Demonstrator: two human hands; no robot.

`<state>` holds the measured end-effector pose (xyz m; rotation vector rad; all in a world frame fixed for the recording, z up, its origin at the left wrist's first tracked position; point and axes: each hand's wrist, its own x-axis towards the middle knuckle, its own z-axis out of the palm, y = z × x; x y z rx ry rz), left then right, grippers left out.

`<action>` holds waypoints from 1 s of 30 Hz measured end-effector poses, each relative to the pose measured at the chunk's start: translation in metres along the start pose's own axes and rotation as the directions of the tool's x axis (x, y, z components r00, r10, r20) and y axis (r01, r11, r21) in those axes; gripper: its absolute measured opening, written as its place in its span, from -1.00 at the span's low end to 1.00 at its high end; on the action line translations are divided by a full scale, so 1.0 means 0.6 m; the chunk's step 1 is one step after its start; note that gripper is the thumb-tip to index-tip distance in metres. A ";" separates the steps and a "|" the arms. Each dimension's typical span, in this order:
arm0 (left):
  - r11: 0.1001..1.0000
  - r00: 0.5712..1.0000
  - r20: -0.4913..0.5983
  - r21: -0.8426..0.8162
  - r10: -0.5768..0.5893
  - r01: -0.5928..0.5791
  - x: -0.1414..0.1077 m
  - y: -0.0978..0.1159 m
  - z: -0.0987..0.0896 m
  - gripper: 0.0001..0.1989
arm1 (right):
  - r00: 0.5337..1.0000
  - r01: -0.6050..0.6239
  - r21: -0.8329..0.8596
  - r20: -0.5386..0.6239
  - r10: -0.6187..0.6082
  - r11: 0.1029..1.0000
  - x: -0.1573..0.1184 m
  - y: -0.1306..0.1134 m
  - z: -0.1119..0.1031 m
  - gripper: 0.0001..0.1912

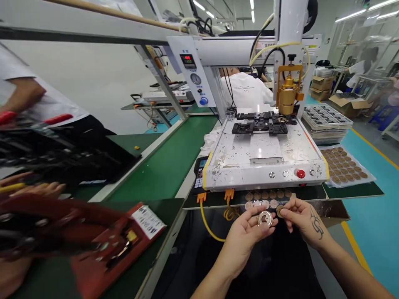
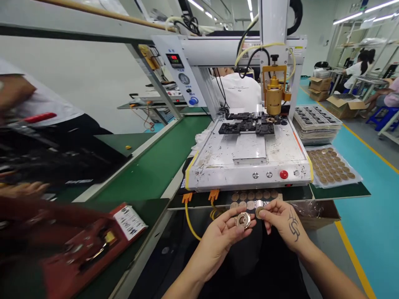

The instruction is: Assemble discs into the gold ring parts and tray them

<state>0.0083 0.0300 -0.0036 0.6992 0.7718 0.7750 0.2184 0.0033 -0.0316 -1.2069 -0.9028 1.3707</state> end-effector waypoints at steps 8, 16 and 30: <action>0.998 0.998 0.051 -0.053 0.030 -0.027 -0.031 -0.004 -0.014 -0.52 | 0.992 -0.032 -0.018 0.124 0.034 0.999 -0.026 -0.008 0.011 -0.65; 0.997 0.996 0.058 -0.028 0.067 -0.065 -0.048 -0.007 -0.016 -0.49 | 0.971 -0.112 -0.065 0.205 0.123 0.992 -0.045 -0.022 0.024 -0.59; 0.992 0.991 0.058 0.013 0.121 -0.122 -0.058 -0.023 -0.012 -0.51 | 0.971 0.210 -0.388 0.193 -0.144 0.897 -0.049 -0.045 0.067 -0.70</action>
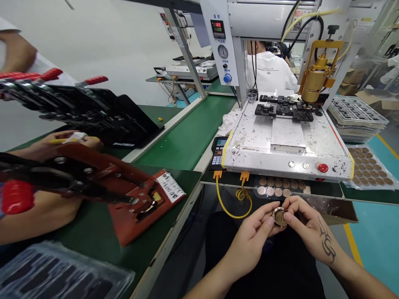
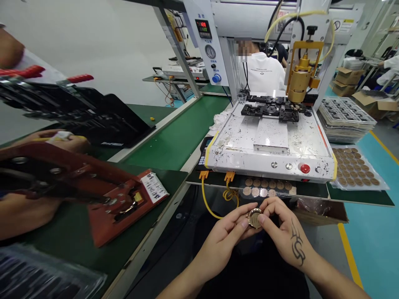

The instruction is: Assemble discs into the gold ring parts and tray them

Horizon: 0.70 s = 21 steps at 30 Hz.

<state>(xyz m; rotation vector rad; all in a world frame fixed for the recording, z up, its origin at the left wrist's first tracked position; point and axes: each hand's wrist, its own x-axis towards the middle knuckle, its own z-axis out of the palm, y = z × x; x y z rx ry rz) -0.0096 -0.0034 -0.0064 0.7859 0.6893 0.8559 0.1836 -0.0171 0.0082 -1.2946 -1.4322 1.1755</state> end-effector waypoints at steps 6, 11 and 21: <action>0.999 1.000 0.002 0.031 0.025 -0.025 -0.003 -0.003 0.004 -0.51 | 1.000 -0.001 0.020 0.001 0.001 1.000 -0.003 0.009 0.000 -0.71; 0.998 1.000 0.007 0.050 0.022 -0.022 -0.002 -0.002 0.008 -0.52 | 1.000 -0.002 0.001 -0.008 0.002 1.000 -0.003 0.009 0.000 -0.71; 0.982 0.997 -0.006 0.173 0.077 -0.075 -0.002 -0.010 0.013 -0.54 | 0.998 0.055 -0.148 -0.033 -0.061 0.987 -0.004 0.014 0.005 -0.76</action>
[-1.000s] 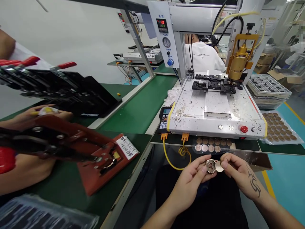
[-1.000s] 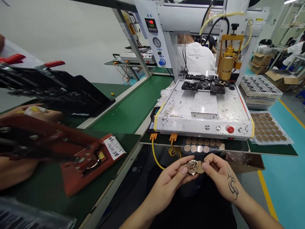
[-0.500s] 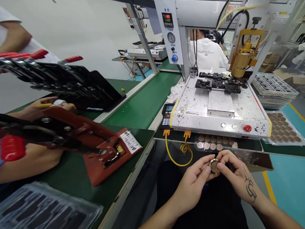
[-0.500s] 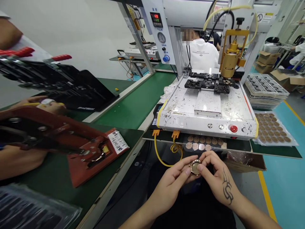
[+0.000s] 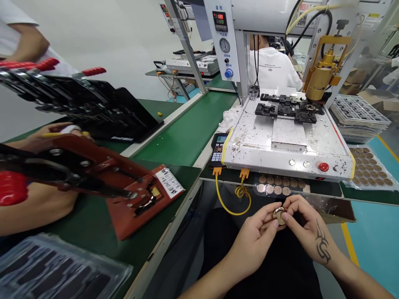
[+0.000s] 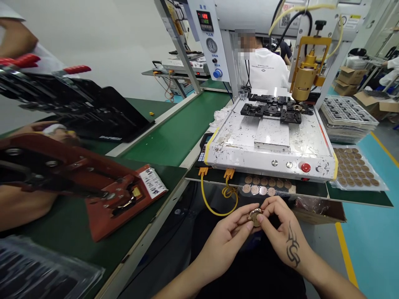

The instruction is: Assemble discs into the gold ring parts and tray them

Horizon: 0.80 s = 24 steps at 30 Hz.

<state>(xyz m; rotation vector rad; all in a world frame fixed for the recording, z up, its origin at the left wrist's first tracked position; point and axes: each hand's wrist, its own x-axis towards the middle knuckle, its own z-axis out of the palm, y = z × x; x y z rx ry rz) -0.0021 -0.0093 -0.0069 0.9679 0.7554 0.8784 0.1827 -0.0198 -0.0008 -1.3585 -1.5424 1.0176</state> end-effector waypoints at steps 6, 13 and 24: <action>0.966 0.993 -0.036 0.239 0.113 -0.101 0.001 -0.018 -0.004 -0.63 | 0.988 0.101 -0.204 -0.095 -0.122 0.974 -0.003 0.021 0.004 -0.87; 0.919 0.986 0.036 0.358 0.163 -0.165 0.007 0.009 -0.022 -0.48 | 0.971 0.233 -0.127 0.084 -0.224 0.964 0.013 0.015 -0.002 -0.84; 0.971 0.981 -0.174 0.235 0.087 -0.044 -0.011 0.033 -0.028 -0.78 | 0.985 -0.164 0.302 0.095 0.142 0.939 0.032 0.003 0.041 -0.57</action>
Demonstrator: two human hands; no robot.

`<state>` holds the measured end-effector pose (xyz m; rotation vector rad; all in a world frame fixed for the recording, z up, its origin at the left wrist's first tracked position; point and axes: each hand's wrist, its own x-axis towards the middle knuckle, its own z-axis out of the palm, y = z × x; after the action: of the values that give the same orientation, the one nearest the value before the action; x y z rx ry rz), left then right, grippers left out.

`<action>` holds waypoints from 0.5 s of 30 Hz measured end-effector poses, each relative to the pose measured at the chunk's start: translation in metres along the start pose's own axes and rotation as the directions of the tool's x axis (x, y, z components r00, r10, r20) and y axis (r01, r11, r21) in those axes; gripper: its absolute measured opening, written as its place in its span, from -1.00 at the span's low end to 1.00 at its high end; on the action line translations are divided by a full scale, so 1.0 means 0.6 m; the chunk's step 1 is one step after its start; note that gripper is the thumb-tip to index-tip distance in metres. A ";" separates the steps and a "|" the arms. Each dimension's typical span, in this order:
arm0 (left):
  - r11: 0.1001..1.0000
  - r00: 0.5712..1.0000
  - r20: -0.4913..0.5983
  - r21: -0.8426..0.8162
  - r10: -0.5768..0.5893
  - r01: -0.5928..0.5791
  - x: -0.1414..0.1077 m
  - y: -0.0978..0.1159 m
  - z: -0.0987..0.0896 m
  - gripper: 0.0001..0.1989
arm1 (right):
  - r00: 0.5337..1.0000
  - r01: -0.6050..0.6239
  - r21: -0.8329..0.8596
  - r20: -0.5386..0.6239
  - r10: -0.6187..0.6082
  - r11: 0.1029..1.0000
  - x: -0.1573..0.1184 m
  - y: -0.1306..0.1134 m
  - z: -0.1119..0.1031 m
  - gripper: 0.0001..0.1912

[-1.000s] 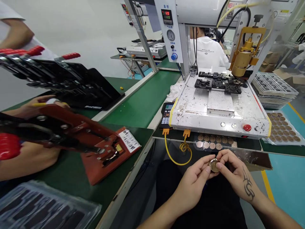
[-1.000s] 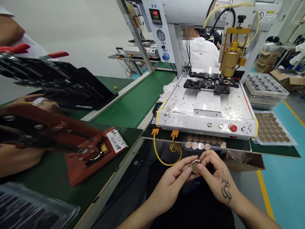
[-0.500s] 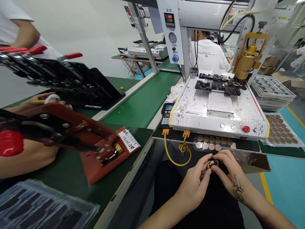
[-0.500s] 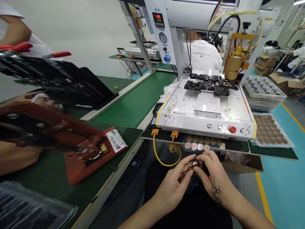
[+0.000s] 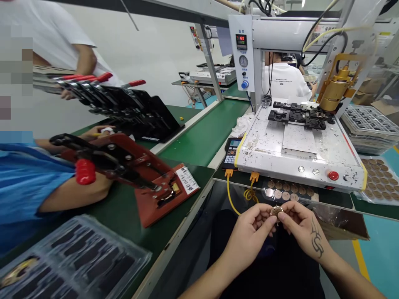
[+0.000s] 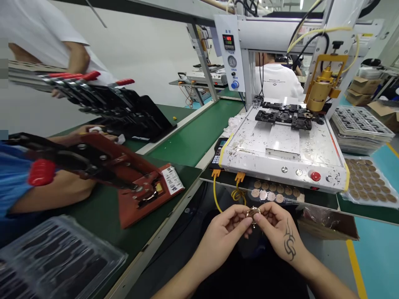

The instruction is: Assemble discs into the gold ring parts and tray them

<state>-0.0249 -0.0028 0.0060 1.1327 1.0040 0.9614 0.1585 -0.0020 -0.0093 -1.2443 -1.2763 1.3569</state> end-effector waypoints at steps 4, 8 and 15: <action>1.000 1.000 0.006 -0.008 0.008 -0.007 -0.010 0.011 -0.007 -0.75 | 0.999 -0.024 -0.003 0.026 0.024 1.000 0.005 -0.007 0.009 -0.54; 1.000 0.999 -0.035 -0.006 0.003 -0.003 -0.020 0.016 -0.012 -0.75 | 0.997 -0.041 0.032 0.062 0.039 0.999 0.008 -0.001 0.022 -0.53; 0.995 0.997 -0.053 0.085 0.053 -0.048 -0.029 0.025 -0.036 -0.79 | 0.984 0.051 -0.073 0.174 -0.038 0.996 0.023 -0.008 0.027 -0.63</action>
<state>-0.0517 -0.0117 0.0200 1.2115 1.0723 1.0037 0.1406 0.0100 -0.0063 -1.1627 -1.4807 1.4193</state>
